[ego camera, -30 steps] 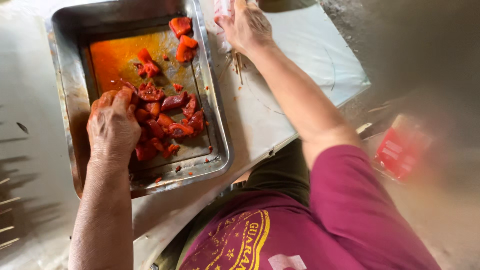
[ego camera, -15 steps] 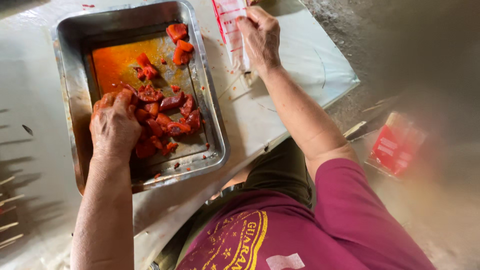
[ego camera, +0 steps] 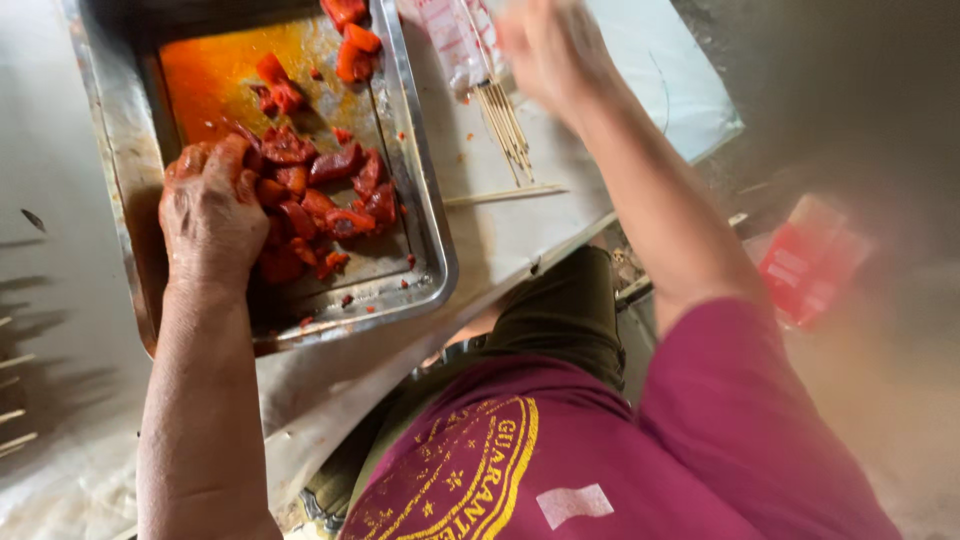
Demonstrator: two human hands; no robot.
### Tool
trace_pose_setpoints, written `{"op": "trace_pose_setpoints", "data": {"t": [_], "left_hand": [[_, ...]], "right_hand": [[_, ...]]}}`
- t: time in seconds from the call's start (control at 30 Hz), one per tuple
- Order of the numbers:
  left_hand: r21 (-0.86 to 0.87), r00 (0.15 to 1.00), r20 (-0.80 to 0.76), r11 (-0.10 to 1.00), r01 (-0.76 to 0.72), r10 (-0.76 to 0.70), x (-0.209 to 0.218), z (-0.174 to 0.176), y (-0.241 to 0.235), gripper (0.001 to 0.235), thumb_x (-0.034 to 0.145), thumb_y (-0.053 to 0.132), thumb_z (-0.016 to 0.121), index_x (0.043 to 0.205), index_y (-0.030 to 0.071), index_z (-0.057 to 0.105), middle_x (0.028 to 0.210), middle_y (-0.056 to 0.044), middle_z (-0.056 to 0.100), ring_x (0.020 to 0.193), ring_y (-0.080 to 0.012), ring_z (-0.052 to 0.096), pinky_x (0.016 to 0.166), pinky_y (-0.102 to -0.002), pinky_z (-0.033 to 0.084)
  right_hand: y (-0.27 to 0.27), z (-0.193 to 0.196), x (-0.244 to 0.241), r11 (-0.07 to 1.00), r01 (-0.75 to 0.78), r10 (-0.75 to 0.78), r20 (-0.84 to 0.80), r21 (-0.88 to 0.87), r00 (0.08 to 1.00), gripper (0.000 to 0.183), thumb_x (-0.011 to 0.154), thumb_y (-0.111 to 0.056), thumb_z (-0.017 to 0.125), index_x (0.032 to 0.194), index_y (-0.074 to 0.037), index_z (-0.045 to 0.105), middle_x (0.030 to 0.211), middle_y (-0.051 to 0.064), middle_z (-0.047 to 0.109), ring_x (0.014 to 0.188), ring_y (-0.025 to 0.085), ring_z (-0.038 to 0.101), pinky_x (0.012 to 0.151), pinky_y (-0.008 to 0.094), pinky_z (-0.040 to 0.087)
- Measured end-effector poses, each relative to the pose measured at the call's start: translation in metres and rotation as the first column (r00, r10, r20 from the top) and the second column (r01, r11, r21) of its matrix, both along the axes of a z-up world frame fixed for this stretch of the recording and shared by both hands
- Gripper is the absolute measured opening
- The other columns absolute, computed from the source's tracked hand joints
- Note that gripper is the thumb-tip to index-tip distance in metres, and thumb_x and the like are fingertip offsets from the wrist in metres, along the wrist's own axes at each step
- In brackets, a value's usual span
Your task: The person skewers pieces of marinated meat from a metal tray onto wooden sticks by hand, placing each completed skewer onto a stack to the side.
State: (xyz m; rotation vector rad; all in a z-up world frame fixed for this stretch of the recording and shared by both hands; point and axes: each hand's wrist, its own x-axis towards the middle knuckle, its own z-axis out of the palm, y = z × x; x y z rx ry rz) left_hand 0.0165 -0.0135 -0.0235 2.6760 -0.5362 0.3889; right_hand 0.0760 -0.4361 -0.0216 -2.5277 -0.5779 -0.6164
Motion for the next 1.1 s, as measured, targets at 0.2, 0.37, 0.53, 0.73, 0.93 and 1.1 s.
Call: {"op": "trace_pose_setpoints", "data": {"t": [0.2,0.37,0.53,0.73,0.93,1.1], "left_hand": [[-0.085,1.000,0.005,0.996,0.021,-0.021,0.005,-0.010,0.014,0.031,0.091,-0.003,0.064,0.120,0.005,0.072,0.108,-0.020,0.068,0.107,-0.0425,0.064,0.096,-0.051,0.053],[-0.292,0.990,-0.137,0.954,-0.063,0.024,0.020,-0.016,0.021,0.023,0.089,0.005,0.077,0.112,0.005,0.077,0.104,-0.018,0.073,0.096,-0.0329,0.072,0.084,-0.041,0.057],[-0.402,0.965,-0.256,0.901,-0.163,0.060,0.008,-0.010,0.023,0.020,0.087,0.003,0.082,0.107,0.004,0.079,0.098,-0.012,0.077,0.085,-0.0202,0.074,0.076,-0.032,0.059],[-0.790,0.865,-0.487,0.482,-0.380,-0.116,0.013,-0.001,0.031,0.007,0.097,-0.001,0.070,0.102,0.002,0.075,0.086,-0.006,0.075,0.070,-0.0125,0.069,0.062,-0.026,0.057],[-0.734,0.950,-0.309,0.647,-0.205,-0.049,0.006,0.019,0.033,0.014,0.096,-0.004,0.070,0.107,0.001,0.076,0.094,-0.008,0.075,0.078,-0.0141,0.070,0.069,-0.030,0.057],[-0.230,0.987,-0.151,0.970,-0.081,0.047,0.018,0.044,0.007,0.015,0.098,-0.003,0.071,0.109,0.004,0.079,0.094,-0.016,0.075,0.083,-0.0268,0.076,0.081,-0.038,0.060]], "right_hand": [[0.020,-0.002,-0.146,0.973,-0.213,0.200,-0.142,-0.085,0.969,0.004,0.089,0.000,0.070,0.089,-0.004,0.071,0.085,0.010,0.066,0.072,0.023,0.065,0.061,0.033,0.052],[0.029,-0.041,-0.130,0.954,-0.008,0.033,0.080,-0.298,0.996,0.015,0.096,0.007,0.066,0.087,-0.004,0.067,0.079,0.008,0.057,0.067,0.021,0.059,0.053,0.033,0.046],[0.030,-0.003,-0.128,0.915,0.039,-0.043,-0.002,-0.402,0.999,0.009,0.084,0.002,0.068,0.084,-0.006,0.064,0.080,0.010,0.056,0.073,0.029,0.061,0.060,0.041,0.047],[0.034,0.028,-0.125,0.954,0.045,-0.055,-0.028,-0.297,0.998,0.014,0.087,0.002,0.071,0.097,-0.004,0.063,0.092,0.015,0.058,0.084,0.037,0.061,0.071,0.046,0.050],[0.049,0.051,-0.126,0.996,-0.049,0.047,-0.032,-0.074,0.998,0.030,0.088,0.014,0.063,0.117,0.007,0.064,0.100,0.020,0.058,0.086,0.040,0.063,0.074,0.048,0.052],[0.044,0.105,-0.129,0.995,0.031,-0.026,0.055,-0.092,0.998,0.024,0.098,0.015,0.057,0.120,0.009,0.066,0.099,0.019,0.061,0.081,0.030,0.065,0.066,0.040,0.051]]}}
